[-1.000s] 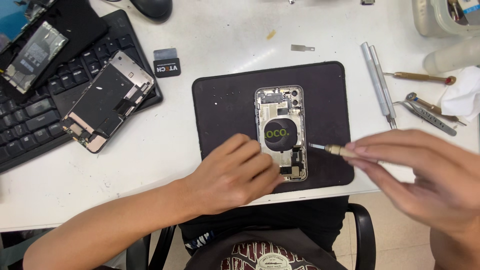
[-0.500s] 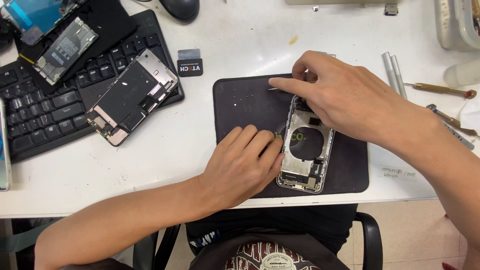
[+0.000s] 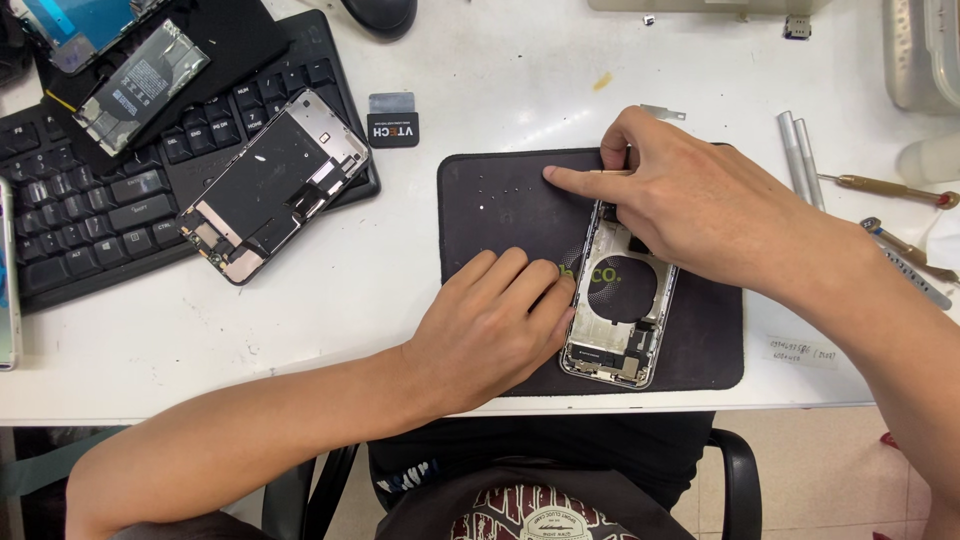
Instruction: The person disassembles a smartphone by removing the back cover and using a screwdriver and tweezers to detach internal components. Screws and small parts are placed on the work surface as the device is taken apart.
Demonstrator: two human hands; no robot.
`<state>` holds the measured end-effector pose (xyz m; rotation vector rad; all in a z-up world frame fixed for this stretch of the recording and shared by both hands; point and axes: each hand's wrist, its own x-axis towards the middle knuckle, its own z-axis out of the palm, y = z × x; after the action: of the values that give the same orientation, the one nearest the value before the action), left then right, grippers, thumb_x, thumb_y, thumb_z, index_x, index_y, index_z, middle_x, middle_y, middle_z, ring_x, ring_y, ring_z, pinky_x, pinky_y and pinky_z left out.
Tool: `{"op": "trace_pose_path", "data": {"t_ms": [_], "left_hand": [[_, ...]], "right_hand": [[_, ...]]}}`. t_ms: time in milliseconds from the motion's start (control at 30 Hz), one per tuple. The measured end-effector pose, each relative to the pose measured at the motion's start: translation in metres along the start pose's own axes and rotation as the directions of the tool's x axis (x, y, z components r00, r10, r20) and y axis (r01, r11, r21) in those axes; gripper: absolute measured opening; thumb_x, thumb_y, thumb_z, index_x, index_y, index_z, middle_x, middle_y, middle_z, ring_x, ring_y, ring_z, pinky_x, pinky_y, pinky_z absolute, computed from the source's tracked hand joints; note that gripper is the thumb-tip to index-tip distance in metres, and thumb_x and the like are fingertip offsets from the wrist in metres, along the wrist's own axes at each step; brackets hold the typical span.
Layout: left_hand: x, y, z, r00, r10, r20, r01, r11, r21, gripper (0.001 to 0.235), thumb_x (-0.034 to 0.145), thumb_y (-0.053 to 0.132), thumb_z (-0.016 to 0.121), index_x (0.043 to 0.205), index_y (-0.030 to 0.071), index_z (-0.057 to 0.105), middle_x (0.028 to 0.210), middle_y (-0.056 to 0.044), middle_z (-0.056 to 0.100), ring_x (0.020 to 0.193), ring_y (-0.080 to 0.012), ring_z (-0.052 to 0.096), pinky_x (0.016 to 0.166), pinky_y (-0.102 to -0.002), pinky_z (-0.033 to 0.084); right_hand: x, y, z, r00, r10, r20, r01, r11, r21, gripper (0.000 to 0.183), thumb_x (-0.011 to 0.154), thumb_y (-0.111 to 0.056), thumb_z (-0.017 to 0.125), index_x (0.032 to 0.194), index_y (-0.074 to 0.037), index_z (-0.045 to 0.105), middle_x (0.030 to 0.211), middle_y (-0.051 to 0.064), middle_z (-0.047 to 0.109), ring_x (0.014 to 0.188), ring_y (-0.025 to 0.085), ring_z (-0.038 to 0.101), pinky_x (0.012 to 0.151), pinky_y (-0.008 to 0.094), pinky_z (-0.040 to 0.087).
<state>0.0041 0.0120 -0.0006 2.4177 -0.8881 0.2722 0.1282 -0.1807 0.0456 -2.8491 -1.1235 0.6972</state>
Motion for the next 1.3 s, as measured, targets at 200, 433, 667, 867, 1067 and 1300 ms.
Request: {"op": "trace_pose_path", "data": {"t_ms": [200,433,667,867,1067,1300], "left_hand": [[0.004,0.001,-0.006,1.000,-0.003,0.008,0.003,1.000,-0.019,0.024,0.096,0.016,0.073,0.109,-0.003,0.072,0.096,-0.007,0.063,0.085,-0.0201,0.055,0.073,-0.034,0.044],[0.012,-0.005,-0.017,0.912,0.384,0.143,-0.360,0.918,-0.164,0.042,0.091,0.030,0.073,0.117,-0.002,0.071,0.122,-0.013,0.066,0.122,-0.0270,0.058,0.103,-0.043,0.047],[0.017,-0.004,-0.004,0.906,0.374,0.197,-0.328,0.916,-0.232,0.040,0.092,0.029,0.074,0.119,0.000,0.072,0.128,-0.010,0.065,0.125,-0.0261,0.058,0.109,-0.044,0.046],[0.021,0.002,0.000,0.910,0.351,0.218,-0.303,0.925,-0.228,0.043,0.087,0.032,0.077,0.114,-0.001,0.073,0.125,-0.010,0.065,0.121,-0.0263,0.058,0.105,-0.044,0.046],[0.024,0.003,0.000,0.913,0.340,0.224,-0.281,0.925,-0.257,0.041,0.087,0.034,0.076,0.112,0.001,0.074,0.125,-0.009,0.066,0.120,-0.0259,0.058,0.105,-0.044,0.046],[0.022,0.002,0.002,0.916,0.337,0.218,-0.275,0.923,-0.271,0.042,0.088,0.035,0.075,0.113,0.001,0.074,0.125,-0.009,0.066,0.121,-0.0253,0.058,0.105,-0.044,0.046]], "right_hand": [[-0.009,0.011,-0.002,0.988,-0.075,-0.138,0.076,0.997,-0.001,0.068,0.082,0.000,0.067,0.144,-0.030,0.063,0.113,0.008,0.057,0.076,0.017,0.064,0.064,0.031,0.060],[-0.082,0.052,0.008,0.734,-0.181,-0.655,0.447,0.855,0.264,0.042,0.091,0.001,0.075,0.129,-0.006,0.061,0.104,0.016,0.072,0.090,0.024,0.074,0.074,0.031,0.063],[-0.136,0.032,0.083,0.688,0.177,-0.704,0.585,0.438,0.682,0.052,0.094,0.003,0.065,0.139,-0.004,0.041,0.091,0.018,0.074,0.077,0.019,0.079,0.067,0.030,0.064],[-0.159,0.012,0.146,0.622,0.135,-0.771,0.644,0.472,0.602,0.064,0.094,0.004,0.066,0.150,-0.013,0.040,0.104,0.021,0.070,0.084,0.021,0.076,0.068,0.027,0.067],[-0.162,0.016,0.160,0.667,0.046,-0.744,0.623,0.513,0.591,0.072,0.095,0.000,0.070,0.155,-0.022,0.039,0.111,0.014,0.072,0.091,0.019,0.077,0.076,0.026,0.066],[-0.156,0.016,0.154,0.669,-0.031,-0.743,0.610,0.594,0.524,0.074,0.093,0.000,0.071,0.156,-0.019,0.035,0.108,0.017,0.072,0.087,0.021,0.077,0.074,0.030,0.066]]}}
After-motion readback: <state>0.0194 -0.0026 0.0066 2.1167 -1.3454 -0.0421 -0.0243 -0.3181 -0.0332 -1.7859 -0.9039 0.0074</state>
